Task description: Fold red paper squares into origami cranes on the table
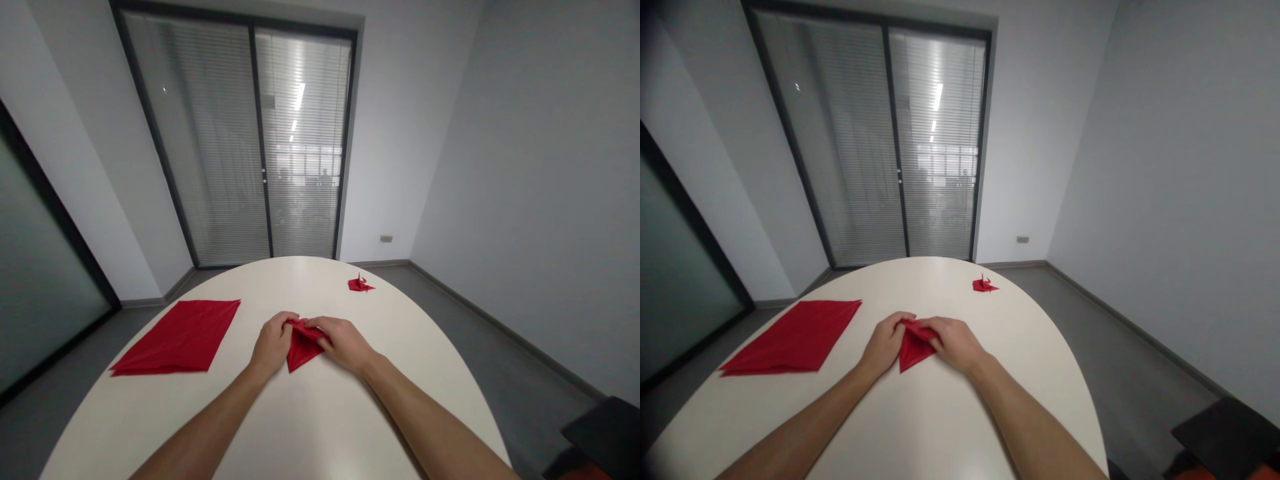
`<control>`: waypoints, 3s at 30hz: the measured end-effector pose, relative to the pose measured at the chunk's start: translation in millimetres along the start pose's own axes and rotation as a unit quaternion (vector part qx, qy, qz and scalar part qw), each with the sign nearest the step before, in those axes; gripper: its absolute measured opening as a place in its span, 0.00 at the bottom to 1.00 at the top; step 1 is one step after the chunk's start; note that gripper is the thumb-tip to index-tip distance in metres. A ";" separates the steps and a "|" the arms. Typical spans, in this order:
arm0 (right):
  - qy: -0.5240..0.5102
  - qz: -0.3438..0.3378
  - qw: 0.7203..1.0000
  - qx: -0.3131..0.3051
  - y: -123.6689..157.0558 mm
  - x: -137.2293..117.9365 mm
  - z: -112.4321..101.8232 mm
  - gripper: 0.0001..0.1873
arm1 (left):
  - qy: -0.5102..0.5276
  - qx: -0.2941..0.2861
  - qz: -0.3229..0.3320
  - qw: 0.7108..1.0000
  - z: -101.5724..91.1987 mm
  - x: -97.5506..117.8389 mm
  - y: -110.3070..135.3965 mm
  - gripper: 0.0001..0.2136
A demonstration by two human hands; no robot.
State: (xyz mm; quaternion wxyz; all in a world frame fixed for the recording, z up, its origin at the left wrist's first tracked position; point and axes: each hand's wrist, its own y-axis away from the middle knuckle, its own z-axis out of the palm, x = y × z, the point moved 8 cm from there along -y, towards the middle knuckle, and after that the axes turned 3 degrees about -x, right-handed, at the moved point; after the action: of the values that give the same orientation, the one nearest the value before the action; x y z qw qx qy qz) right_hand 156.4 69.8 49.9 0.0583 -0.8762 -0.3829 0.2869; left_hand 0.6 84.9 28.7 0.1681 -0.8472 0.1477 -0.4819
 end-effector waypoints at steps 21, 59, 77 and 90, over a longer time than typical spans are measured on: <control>0.037 -0.008 0.990 -0.138 4.5 -7.7 22.1 0.42 | -0.136 -0.065 0.027 0.988 16.8 -1.0 5.2 0.20; 0.092 0.144 0.974 -0.151 9.6 16.3 36.0 0.41 | -0.339 -0.223 0.034 0.913 46.3 -8.6 21.8 0.26; 0.089 0.143 0.975 -0.144 9.8 16.2 32.7 0.40 | -0.290 -0.189 0.078 0.935 40.0 6.5 16.8 0.26; 0.091 0.162 0.971 -0.150 10.8 16.2 30.2 0.44 | -0.273 -0.251 0.066 0.927 45.4 10.2 21.4 0.25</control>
State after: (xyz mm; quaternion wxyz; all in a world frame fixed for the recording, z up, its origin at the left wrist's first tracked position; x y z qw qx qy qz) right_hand 155.5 70.1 14.0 -0.0865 -0.9476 -0.2677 0.1511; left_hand 43.0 68.0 5.6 0.0157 -0.9486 0.2680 -0.1674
